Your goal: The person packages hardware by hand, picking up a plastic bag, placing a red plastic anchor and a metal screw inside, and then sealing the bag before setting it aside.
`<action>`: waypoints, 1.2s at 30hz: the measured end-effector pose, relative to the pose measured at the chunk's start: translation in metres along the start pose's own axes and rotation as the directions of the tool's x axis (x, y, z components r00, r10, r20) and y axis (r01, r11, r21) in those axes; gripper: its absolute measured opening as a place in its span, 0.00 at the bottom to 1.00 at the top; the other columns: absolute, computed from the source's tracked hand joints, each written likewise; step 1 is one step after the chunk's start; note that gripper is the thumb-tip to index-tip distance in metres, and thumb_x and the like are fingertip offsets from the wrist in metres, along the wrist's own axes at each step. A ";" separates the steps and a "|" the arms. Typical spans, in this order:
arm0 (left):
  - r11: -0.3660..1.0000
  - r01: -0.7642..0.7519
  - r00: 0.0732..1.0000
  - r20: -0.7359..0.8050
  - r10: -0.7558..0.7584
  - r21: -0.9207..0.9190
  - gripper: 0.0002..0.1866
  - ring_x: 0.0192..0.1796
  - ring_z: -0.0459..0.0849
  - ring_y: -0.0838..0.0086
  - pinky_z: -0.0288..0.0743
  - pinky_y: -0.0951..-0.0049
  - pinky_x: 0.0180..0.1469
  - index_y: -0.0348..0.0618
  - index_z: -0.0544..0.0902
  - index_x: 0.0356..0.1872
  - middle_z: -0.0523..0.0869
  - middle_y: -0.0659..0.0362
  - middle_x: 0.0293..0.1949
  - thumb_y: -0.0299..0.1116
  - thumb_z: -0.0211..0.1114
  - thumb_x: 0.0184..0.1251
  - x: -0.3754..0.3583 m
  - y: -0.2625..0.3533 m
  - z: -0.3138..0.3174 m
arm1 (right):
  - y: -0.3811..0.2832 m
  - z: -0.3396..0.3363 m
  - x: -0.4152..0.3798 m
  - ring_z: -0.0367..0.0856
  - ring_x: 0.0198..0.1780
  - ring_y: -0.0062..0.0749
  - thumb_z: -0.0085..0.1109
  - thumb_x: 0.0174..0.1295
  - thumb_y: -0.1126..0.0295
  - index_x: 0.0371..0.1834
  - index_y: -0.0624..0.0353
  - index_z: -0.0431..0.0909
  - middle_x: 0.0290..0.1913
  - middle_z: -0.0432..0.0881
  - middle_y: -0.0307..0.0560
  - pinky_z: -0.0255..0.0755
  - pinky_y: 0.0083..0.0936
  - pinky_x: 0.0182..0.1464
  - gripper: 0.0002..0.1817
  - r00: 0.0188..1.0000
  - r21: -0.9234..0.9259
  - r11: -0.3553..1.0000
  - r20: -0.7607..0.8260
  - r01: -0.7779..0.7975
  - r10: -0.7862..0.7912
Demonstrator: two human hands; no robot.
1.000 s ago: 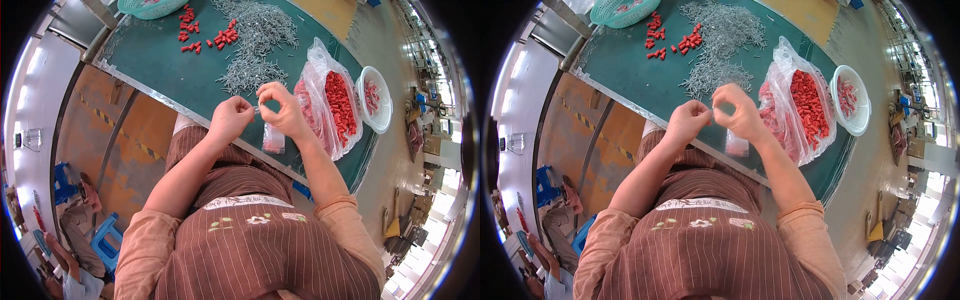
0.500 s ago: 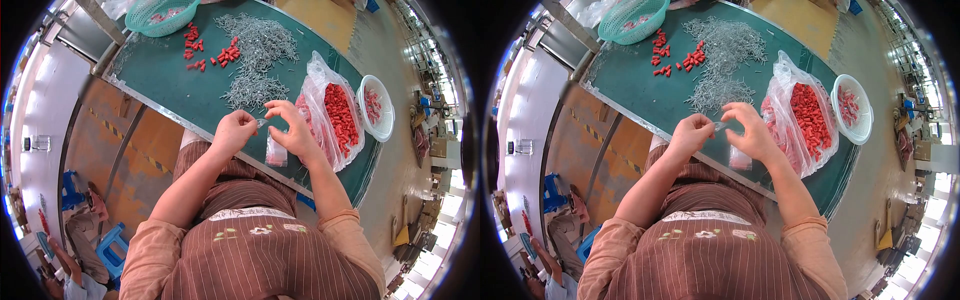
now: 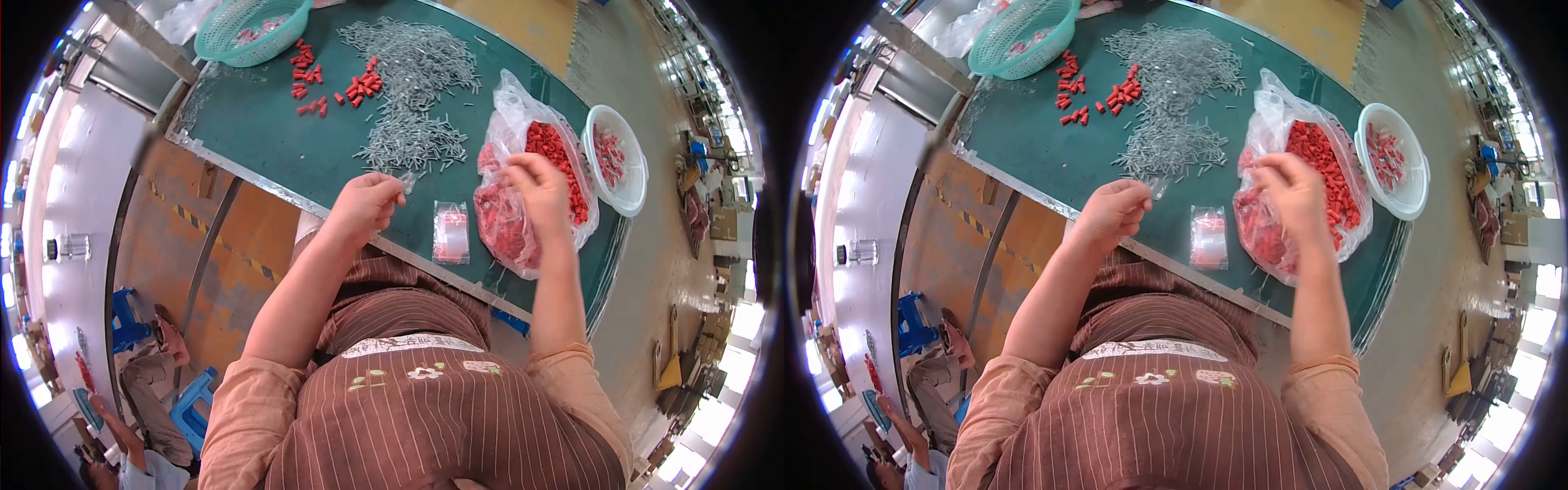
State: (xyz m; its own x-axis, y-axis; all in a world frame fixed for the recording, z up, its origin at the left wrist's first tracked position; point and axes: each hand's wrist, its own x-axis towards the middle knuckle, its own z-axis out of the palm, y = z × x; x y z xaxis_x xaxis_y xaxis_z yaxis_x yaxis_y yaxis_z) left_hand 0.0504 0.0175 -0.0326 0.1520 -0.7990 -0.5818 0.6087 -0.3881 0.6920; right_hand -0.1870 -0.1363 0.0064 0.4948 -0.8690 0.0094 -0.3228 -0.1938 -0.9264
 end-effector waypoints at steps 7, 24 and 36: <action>0.618 -0.362 0.847 -0.031 0.531 0.698 0.10 0.36 0.85 0.58 0.78 0.61 0.41 0.40 0.85 0.31 0.86 0.48 0.31 0.35 0.64 0.53 0.020 -0.049 0.020 | 0.132 -0.082 0.059 0.65 0.70 0.52 0.55 0.62 0.63 0.70 0.61 0.66 0.68 0.69 0.62 0.55 0.39 0.73 0.31 0.983 -0.881 0.452 0.176 0.137 0.045; 0.701 -0.407 0.838 -0.065 0.542 0.586 0.03 0.34 0.85 0.55 0.77 0.60 0.38 0.38 0.80 0.24 0.85 0.49 0.28 0.26 0.61 0.52 0.016 -0.046 0.010 | 0.109 -0.114 0.055 0.84 0.46 0.44 0.58 0.66 0.67 0.49 0.66 0.83 0.46 0.86 0.55 0.75 0.34 0.53 0.15 0.976 -0.717 0.673 0.212 0.185 -0.042; 0.608 -0.431 0.782 -0.059 0.620 0.667 0.04 0.36 0.84 0.52 0.76 0.58 0.39 0.38 0.80 0.27 0.84 0.47 0.29 0.26 0.61 0.52 0.004 -0.040 0.014 | 0.100 -0.111 0.030 0.83 0.44 0.46 0.57 0.66 0.71 0.42 0.68 0.83 0.40 0.85 0.56 0.75 0.32 0.51 0.11 0.961 -0.573 0.778 0.068 0.258 -0.269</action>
State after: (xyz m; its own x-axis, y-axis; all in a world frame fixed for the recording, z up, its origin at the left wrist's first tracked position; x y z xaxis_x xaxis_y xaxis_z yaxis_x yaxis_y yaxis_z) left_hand 0.0163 0.0234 -0.0566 0.5421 -0.8387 -0.0512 -0.2149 -0.1974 0.9565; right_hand -0.2941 -0.2321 -0.0447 0.6172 -0.7517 0.2323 -0.5856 -0.6361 -0.5025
